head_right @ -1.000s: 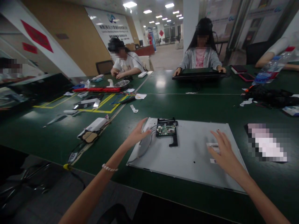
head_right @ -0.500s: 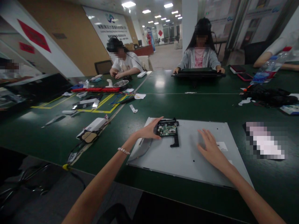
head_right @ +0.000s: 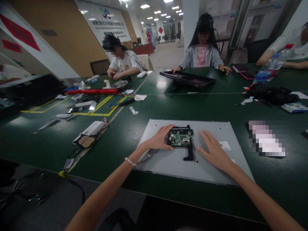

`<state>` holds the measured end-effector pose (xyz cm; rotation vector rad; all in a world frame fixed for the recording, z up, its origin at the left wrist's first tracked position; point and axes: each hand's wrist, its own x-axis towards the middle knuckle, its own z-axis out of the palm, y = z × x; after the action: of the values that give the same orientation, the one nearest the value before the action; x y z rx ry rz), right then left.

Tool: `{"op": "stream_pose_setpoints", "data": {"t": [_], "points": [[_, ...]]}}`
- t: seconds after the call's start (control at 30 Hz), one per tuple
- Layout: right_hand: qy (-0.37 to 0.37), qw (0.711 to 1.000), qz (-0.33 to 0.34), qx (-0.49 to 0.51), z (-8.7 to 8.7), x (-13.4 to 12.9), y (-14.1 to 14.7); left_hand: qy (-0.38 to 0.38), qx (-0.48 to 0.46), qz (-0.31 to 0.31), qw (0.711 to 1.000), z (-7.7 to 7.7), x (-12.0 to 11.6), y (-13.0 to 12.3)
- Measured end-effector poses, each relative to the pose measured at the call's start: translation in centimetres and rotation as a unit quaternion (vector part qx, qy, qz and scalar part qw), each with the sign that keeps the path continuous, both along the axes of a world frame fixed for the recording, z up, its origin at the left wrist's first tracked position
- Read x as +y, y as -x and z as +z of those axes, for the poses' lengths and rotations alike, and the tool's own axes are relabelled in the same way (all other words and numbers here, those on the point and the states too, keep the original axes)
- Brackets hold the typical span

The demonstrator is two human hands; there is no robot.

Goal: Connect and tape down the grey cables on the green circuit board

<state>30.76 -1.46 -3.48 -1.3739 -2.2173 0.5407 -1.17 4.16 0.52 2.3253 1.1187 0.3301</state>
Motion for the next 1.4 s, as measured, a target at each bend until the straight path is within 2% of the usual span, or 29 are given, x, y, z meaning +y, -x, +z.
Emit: {"op": "stream_pose_setpoints", "data": {"t": [0.17, 0.43, 0.6, 0.77, 0.9, 0.97, 1.03, 1.13, 1.23, 1.3, 1.4], "points": [[0.009, 0.999, 0.008, -0.040, 0.1, 0.1, 0.1, -0.008, 0.021, -0.012, 1.000, -0.2, -0.7, -0.8], [0.012, 0.996, 0.083, -0.017, 1.3, 1.6, 1.5, -0.032, 0.016, -0.018, 0.999, -1.0, -1.4, -1.6], [0.014, 0.995, 0.094, 0.004, 1.4, 1.9, 2.2, -0.027, 0.031, -0.019, 0.999, -0.7, -1.9, -2.1], [0.008, 0.996, 0.087, 0.032, 1.6, 1.6, 1.5, -0.016, 0.029, -0.017, 0.999, -0.4, -3.0, -2.9], [0.008, 0.996, 0.079, 0.033, 1.3, 1.2, 1.0, 0.030, 0.004, -0.040, 0.999, 0.5, -2.8, -2.1], [0.006, 0.997, 0.073, 0.029, 1.2, 0.9, 0.9, 0.046, -0.025, -0.034, 0.998, 1.1, -1.6, -0.7], [0.007, 0.997, 0.069, 0.022, 1.2, 0.7, 0.9, 0.009, -0.043, 0.014, 0.999, 1.5, 0.4, 1.8], [0.013, 0.998, 0.066, 0.011, 1.3, 0.5, 1.0, -0.102, 0.012, 0.191, 0.976, 1.7, 4.0, 6.9], [0.016, 0.998, 0.065, 0.004, 1.4, 0.5, 1.0, -0.130, 0.055, 0.335, 0.932, 1.8, 7.0, 12.3], [0.018, 0.998, 0.064, 0.000, 1.4, 0.4, 1.1, -0.114, 0.046, 0.376, 0.918, 1.9, 8.1, 15.3], [0.018, 0.998, 0.064, -0.003, 1.3, 0.5, 1.2, -0.080, 0.007, 0.386, 0.919, 1.9, 9.0, 17.9]]}}
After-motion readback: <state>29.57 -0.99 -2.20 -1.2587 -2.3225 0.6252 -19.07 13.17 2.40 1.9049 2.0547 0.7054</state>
